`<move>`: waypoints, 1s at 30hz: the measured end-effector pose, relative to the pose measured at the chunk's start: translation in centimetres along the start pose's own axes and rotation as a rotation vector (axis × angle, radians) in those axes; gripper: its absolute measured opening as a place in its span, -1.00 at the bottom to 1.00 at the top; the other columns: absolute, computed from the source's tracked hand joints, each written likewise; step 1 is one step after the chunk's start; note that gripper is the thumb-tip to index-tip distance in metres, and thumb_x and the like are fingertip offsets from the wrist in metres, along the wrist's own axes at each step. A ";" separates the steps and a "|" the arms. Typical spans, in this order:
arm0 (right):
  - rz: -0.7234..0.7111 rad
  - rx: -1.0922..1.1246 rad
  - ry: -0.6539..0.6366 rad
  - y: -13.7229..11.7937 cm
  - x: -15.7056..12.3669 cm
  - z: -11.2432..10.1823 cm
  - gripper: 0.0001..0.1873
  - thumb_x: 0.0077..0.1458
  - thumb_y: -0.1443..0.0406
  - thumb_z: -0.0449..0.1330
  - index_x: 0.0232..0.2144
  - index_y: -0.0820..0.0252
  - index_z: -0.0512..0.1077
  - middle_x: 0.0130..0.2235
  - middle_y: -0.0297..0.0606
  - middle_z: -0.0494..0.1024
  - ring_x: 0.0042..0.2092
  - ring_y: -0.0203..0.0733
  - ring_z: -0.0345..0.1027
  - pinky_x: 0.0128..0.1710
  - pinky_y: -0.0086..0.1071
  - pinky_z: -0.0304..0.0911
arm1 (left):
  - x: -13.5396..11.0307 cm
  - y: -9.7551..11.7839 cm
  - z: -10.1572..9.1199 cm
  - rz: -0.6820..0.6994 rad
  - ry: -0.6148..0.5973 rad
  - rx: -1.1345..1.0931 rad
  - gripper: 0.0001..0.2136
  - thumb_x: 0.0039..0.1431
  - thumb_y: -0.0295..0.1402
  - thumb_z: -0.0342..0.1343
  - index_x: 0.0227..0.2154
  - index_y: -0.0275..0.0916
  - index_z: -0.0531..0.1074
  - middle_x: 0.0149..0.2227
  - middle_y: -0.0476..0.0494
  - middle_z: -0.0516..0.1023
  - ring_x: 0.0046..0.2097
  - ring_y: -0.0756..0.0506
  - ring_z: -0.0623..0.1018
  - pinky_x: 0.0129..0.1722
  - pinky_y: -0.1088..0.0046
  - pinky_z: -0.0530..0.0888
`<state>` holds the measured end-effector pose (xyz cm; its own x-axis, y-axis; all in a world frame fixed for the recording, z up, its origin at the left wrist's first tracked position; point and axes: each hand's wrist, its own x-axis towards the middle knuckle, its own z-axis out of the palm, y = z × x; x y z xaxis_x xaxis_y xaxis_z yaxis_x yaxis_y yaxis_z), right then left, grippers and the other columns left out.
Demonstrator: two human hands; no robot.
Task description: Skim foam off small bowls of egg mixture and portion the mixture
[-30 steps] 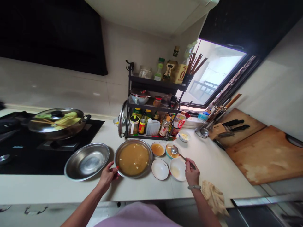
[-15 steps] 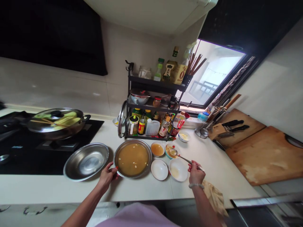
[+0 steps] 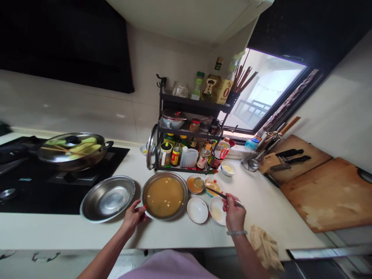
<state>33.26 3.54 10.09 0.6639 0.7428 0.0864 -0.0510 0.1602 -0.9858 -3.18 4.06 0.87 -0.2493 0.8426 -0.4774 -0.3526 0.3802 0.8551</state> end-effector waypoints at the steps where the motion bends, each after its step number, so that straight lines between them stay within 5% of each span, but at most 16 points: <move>1: -0.006 -0.007 -0.039 0.0 -0.6 0.6 -0.56 -0.14 0.03 0.31 -0.35 0.30 0.45 -0.64 -0.35 0.42 -0.59 -0.29 0.28 -0.71 -0.51 0.12 | 0.1 -0.1 0.0 0.003 -0.004 -0.001 -0.50 -0.01 -0.51 0.19 0.03 -0.30 0.22 -0.66 0.12 0.37 -0.67 0.03 0.40 -0.66 0.56 0.38; 6: -0.110 -0.140 -0.265 0.1 -3.6 2.7 -0.57 0.01 0.02 0.20 -0.29 0.29 0.47 -0.63 -0.35 0.41 -0.61 -0.29 0.27 -0.67 -0.46 0.19 | 0.3 -0.6 -0.2 0.029 -0.031 -0.006 -0.52 0.01 -0.49 0.18 0.02 -0.30 0.20 -0.67 0.12 0.36 -0.66 0.03 0.40 -0.66 0.57 0.37; 11: -0.477 -0.289 -0.526 -0.3 -5.2 2.6 -0.74 0.16 0.22 0.09 -0.20 0.18 0.51 -0.37 -0.21 0.53 -0.50 -0.29 0.35 -0.53 -0.43 0.33 | 0.4 -0.7 -0.3 0.026 -0.027 -0.013 -0.49 0.00 -0.47 0.20 0.04 -0.30 0.19 -0.67 0.11 0.37 -0.66 0.02 0.40 -0.67 0.55 0.36; 15: -0.699 -0.360 -0.496 -0.3 -3.5 1.1 -0.76 0.15 0.30 0.08 -0.18 0.13 0.51 -0.26 -0.16 0.55 -0.22 -0.14 0.43 -0.25 -0.29 0.38 | 0.3 -0.5 -0.3 0.016 -0.021 -0.007 -0.49 0.00 -0.49 0.21 0.04 -0.30 0.20 -0.67 0.13 0.36 -0.67 0.03 0.39 -0.68 0.56 0.36; 23: -0.504 -0.479 -0.111 3.5 2.1 -3.3 -0.67 0.07 0.11 0.10 -0.30 0.24 0.50 -0.32 -0.14 0.54 -0.30 -0.15 0.43 -0.26 -0.29 0.34 | 0.2 0.0 -0.3 -0.009 -0.016 0.009 -0.54 0.06 -0.58 0.11 0.04 -0.31 0.19 -0.63 0.09 0.39 -0.65 0.04 0.41 -0.66 0.56 0.38; 30: -0.050 -0.257 0.137 5.4 2.8 -3.9 -0.50 -0.16 -0.04 0.22 -0.35 0.28 0.45 -0.66 -0.35 0.40 -0.52 -0.17 0.38 -0.64 -0.42 0.23 | 0.0 0.2 -0.1 -0.016 -0.010 0.028 -0.53 0.05 -0.56 0.13 0.05 -0.31 0.21 -0.65 0.09 0.38 -0.65 0.03 0.41 -0.65 0.55 0.39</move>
<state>37.81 3.93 4.43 0.7562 0.6408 0.1322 0.1628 0.0114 -0.9866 -3.36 4.08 1.04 -0.2348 0.8398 -0.4895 -0.3315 0.4042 0.8525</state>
